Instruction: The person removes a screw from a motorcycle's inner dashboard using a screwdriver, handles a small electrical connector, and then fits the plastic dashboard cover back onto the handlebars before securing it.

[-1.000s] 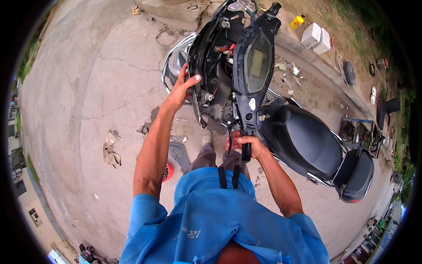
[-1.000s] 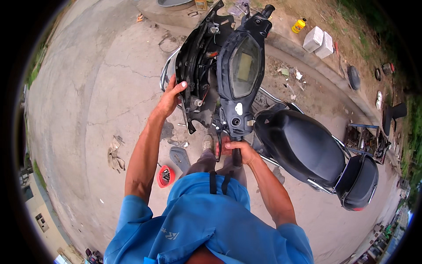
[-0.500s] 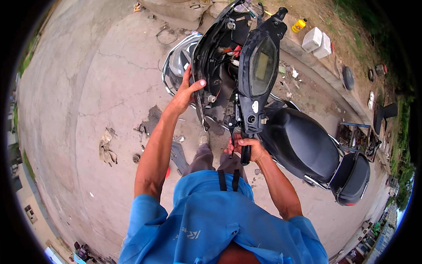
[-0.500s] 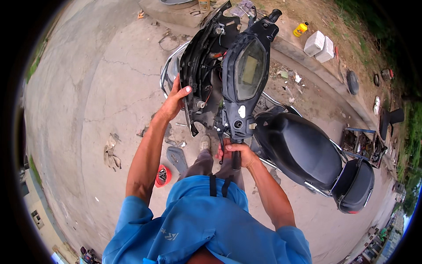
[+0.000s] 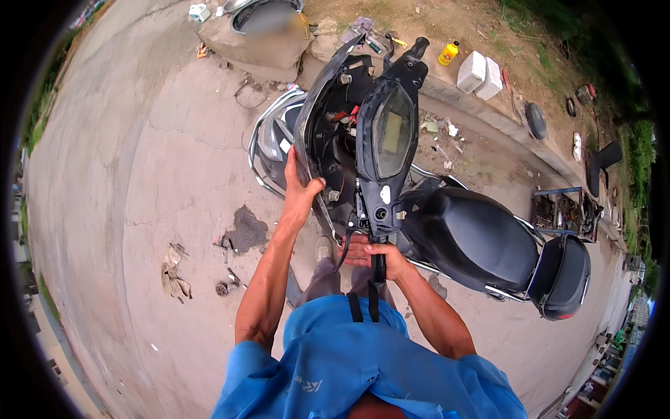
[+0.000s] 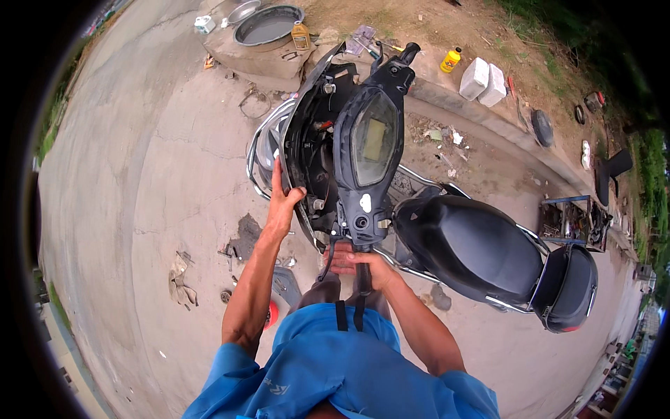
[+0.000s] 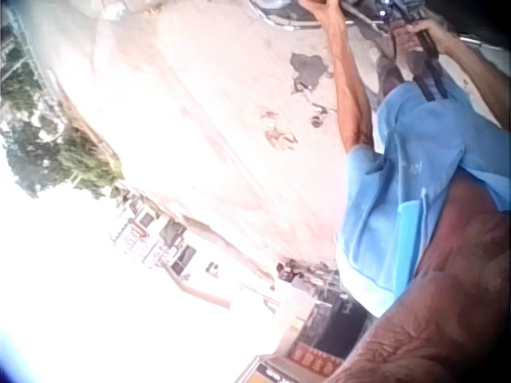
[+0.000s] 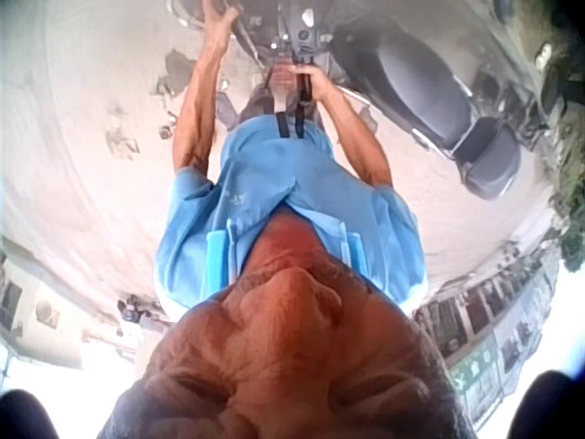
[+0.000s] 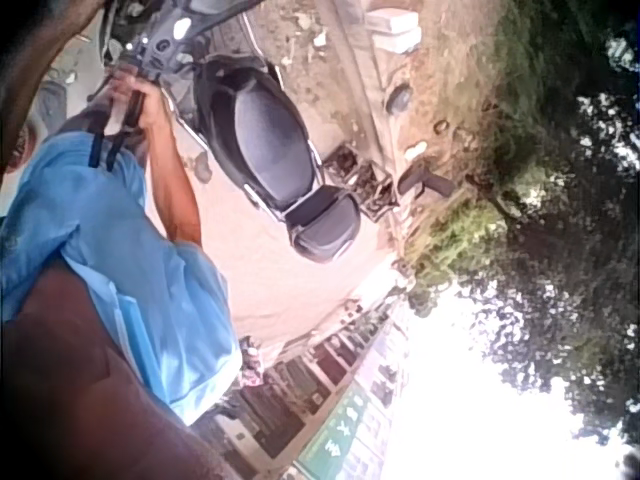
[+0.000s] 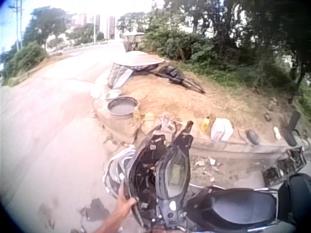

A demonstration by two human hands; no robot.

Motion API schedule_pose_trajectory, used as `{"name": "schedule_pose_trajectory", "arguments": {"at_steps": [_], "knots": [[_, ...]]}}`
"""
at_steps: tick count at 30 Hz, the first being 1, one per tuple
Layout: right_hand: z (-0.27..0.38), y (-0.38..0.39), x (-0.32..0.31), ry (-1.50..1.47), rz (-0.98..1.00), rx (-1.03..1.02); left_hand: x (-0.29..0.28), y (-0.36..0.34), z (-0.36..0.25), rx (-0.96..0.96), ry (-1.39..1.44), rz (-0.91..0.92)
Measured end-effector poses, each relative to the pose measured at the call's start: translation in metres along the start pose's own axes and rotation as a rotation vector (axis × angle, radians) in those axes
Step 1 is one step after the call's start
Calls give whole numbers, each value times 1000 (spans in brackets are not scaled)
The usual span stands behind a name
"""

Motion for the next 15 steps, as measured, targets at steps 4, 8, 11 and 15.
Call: {"name": "schedule_pose_trajectory", "arguments": {"at_steps": [4,8,11,15], "knots": [[-1,0,-4,-56,0,-18,40,7,-31,119,-588,-142],[-3,-2,-5,-63,-16,18,47,18,-49,151,-696,-179],[-5,-2,-16,-57,9,-10,62,27,-60,154,-759,-205],[-5,2,-22,-27,-13,-2,81,32,-71,170,-923,-225]]}}
Point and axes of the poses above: each hand's wrist, its own y-axis away from the middle knuckle, its own x-axis out of the palm, z = x × y, the point moved 4 cm from there along -y, towards the middle knuckle, and after that the axes turned 7 degrees about z, right-handed, at the moved point
